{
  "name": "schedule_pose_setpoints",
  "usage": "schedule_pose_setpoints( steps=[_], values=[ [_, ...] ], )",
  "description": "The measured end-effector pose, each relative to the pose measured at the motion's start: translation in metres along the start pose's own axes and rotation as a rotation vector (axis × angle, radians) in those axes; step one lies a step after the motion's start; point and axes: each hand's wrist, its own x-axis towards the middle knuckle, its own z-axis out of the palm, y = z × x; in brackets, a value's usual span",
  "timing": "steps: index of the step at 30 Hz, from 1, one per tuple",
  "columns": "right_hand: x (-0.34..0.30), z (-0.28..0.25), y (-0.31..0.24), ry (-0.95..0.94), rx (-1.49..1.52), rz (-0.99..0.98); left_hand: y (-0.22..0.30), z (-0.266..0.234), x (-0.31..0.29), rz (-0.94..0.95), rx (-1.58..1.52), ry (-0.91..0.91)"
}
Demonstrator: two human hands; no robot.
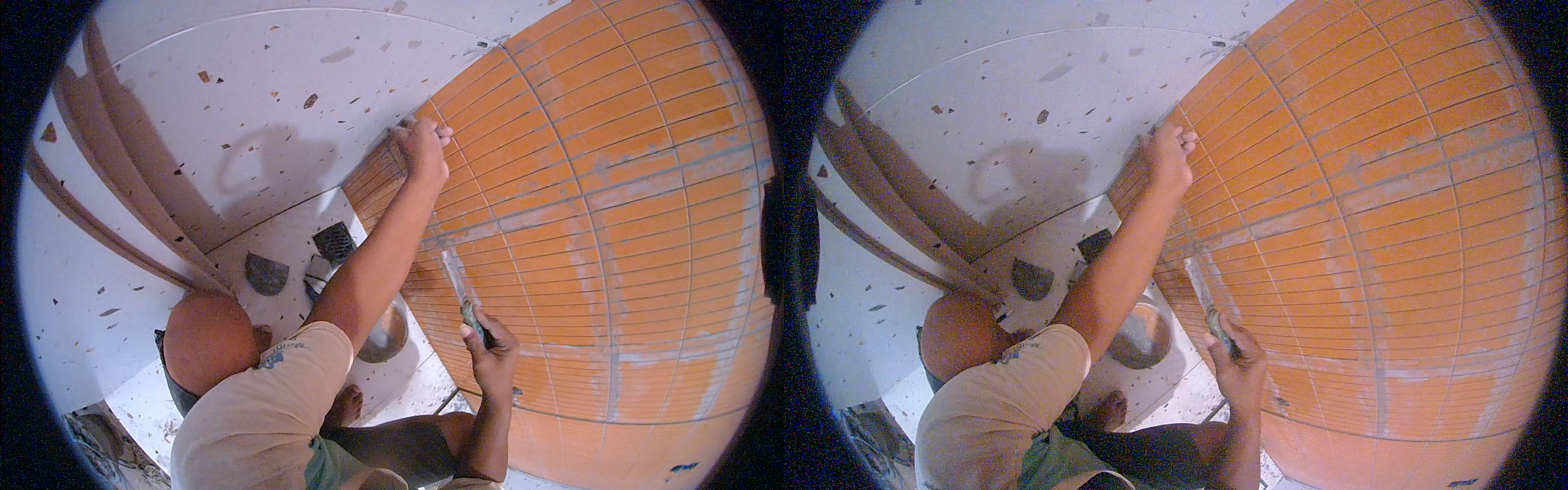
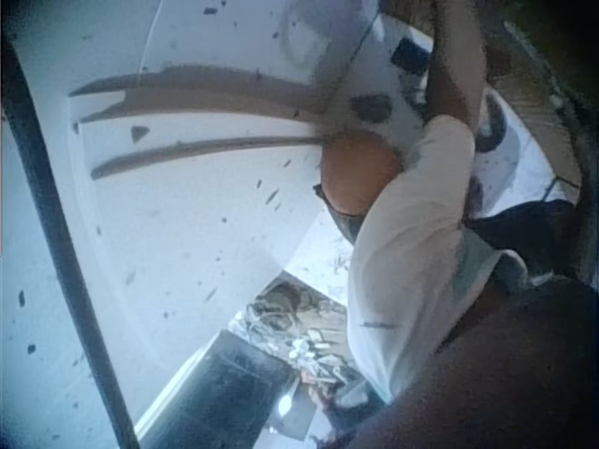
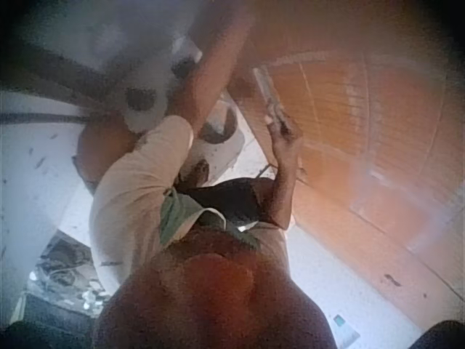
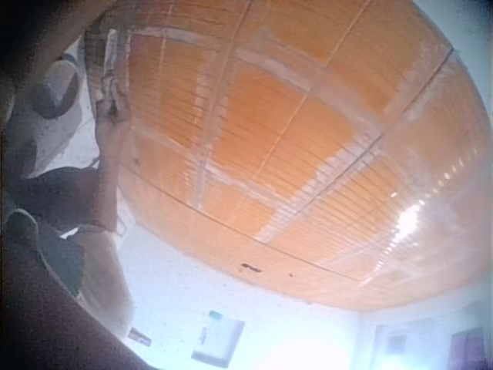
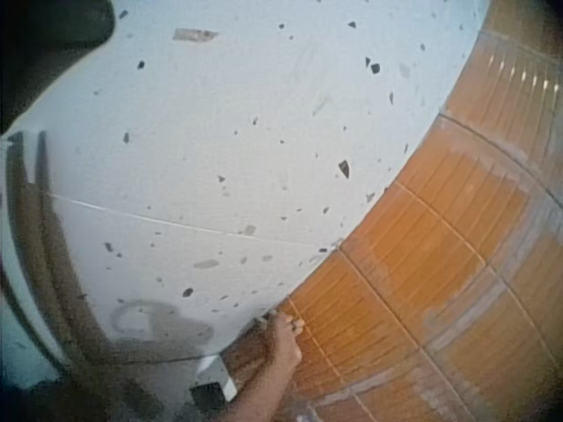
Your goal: The person applies grout to the joints between orange wall tiles using a sponge and a small trowel. They repeatedly dip the sponge into a bucket of water and wipe the tile surface to clean excess grout, then use the trowel to smooth the grout lines.
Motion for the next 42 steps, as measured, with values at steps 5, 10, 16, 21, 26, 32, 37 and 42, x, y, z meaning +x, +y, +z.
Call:
schedule_pose_setpoints(
  steps=[5,10,16,21,26,32,37,42],
  values=[
    [-0.002,-0.005,0.004,-0.018,-0.034,0.023,0.001,0.010,-0.035,0.080,-0.116,-0.185],
    [-0.003,-0.010,0.004,-0.014,-0.052,-0.062,0.014,-0.025,-0.046,0.066,0.165,-0.223],
    [-0.004,-0.021,0.000,-0.004,-0.064,-0.134,0.003,-0.043,-0.039,0.897,0.974,-0.486],
    [0.000,-0.030,-0.009,-0.023,-0.090,-0.186,0.022,-0.005,-0.038,1.341,1.381,-0.564],
    [0.002,-0.036,-0.008,-0.058,-0.019,-0.211,0.056,0.022,-0.039,1.282,1.845,-0.762],
    [0.002,-0.043,-0.001,-0.071,-0.003,-0.293,0.076,0.031,-0.018,1.361,2.110,-0.715],
    [0.001,-0.052,0.000,-0.062,-0.029,-0.304,0.073,0.043,-0.012,1.668,2.040,-0.771],
    [0.001,-0.054,0.006,-0.030,-0.034,-0.327,0.074,0.064,-0.019,1.586,2.234,-0.639]
  ],
)
